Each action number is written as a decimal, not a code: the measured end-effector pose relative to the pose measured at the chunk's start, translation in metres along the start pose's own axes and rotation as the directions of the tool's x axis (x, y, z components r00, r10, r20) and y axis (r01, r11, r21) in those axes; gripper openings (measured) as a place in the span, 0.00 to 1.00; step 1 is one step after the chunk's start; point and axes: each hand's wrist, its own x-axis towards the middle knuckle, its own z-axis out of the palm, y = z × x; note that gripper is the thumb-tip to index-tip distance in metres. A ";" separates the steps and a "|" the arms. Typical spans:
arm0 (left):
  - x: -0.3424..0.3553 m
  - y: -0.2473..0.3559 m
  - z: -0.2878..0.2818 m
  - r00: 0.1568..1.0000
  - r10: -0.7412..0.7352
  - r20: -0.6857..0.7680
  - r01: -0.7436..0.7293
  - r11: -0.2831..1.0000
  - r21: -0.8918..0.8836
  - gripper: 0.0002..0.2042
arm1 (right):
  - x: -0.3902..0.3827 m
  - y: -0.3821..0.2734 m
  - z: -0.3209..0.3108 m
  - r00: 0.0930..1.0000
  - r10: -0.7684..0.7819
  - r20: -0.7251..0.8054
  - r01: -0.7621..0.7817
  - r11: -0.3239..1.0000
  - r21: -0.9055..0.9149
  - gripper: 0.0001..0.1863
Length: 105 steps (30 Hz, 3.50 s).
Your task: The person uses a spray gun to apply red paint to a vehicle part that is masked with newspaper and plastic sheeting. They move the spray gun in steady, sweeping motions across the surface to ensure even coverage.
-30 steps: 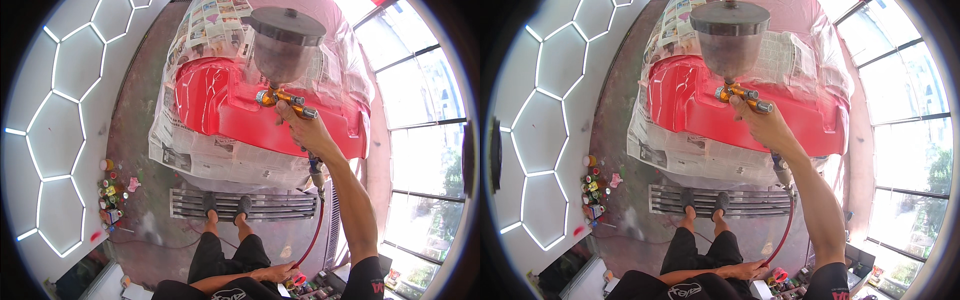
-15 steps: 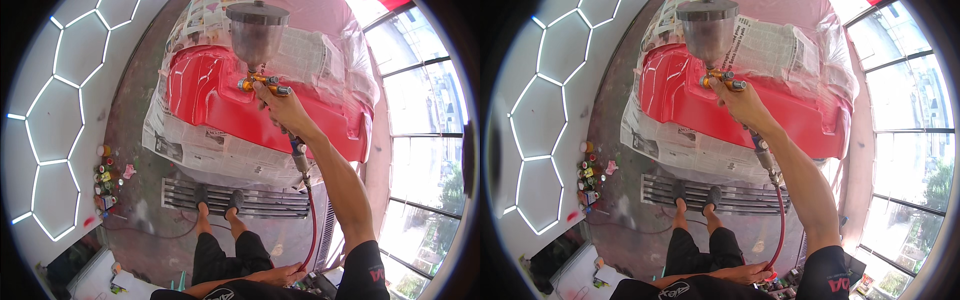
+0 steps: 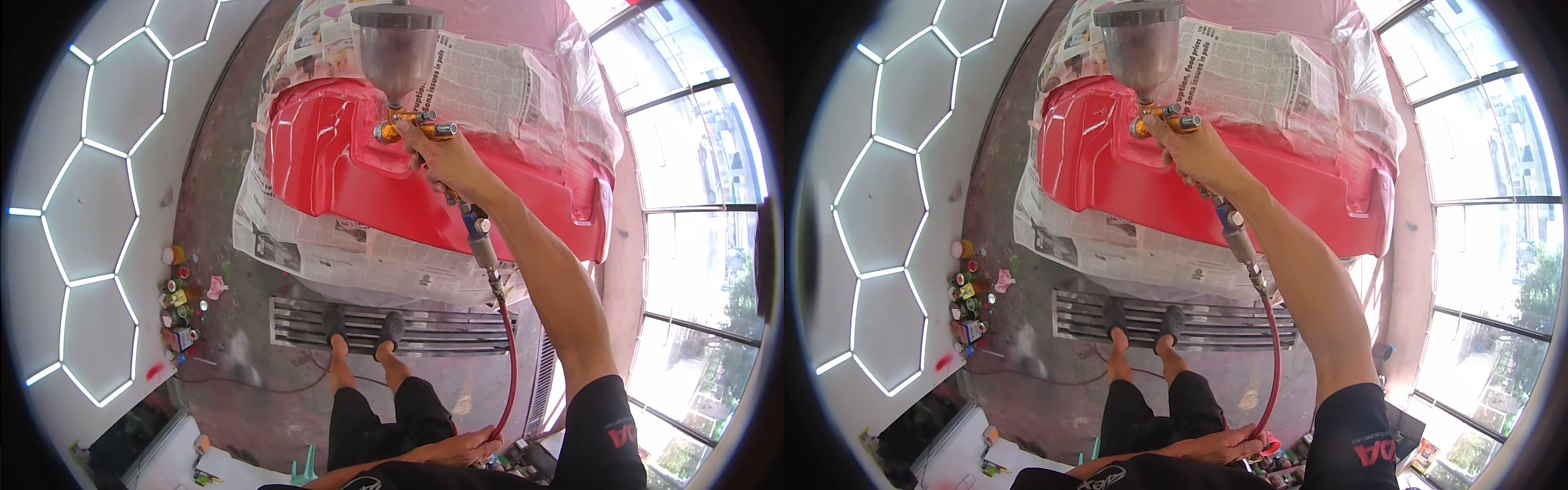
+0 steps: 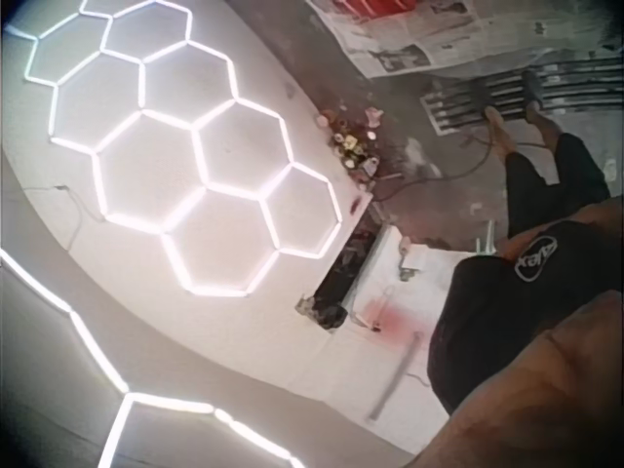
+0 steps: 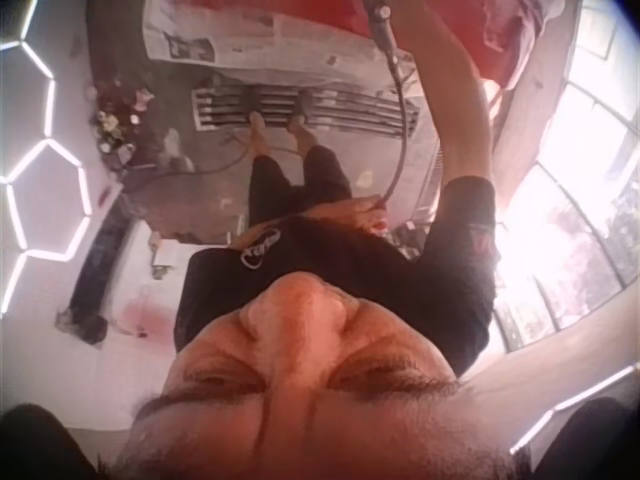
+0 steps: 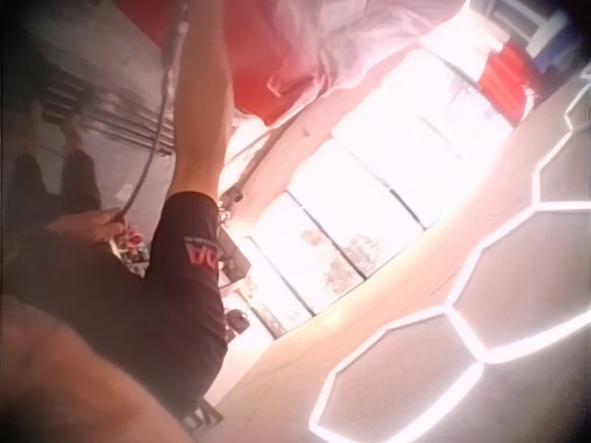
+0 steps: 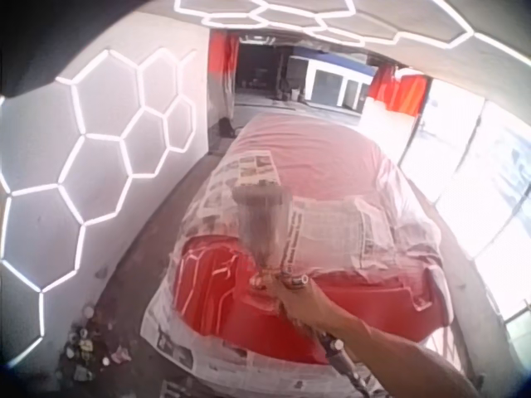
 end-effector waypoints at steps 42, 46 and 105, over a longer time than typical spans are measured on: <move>-0.004 0.036 -0.006 0.993 -0.014 -0.115 0.010 0.999 -0.030 0.11 | 0.049 -0.010 -0.022 0.994 -0.054 -0.097 0.065 0.992 0.110 0.33; -0.007 0.052 -0.006 0.994 -0.065 -0.086 0.056 0.994 -0.096 0.11 | 0.048 -0.013 -0.024 0.993 -0.062 -0.101 0.072 0.992 0.105 0.31; -0.005 0.036 -0.014 0.999 -0.045 -0.004 0.045 0.976 0.213 0.17 | -0.001 -0.043 0.031 0.989 -0.097 -0.113 0.071 0.974 -0.217 0.30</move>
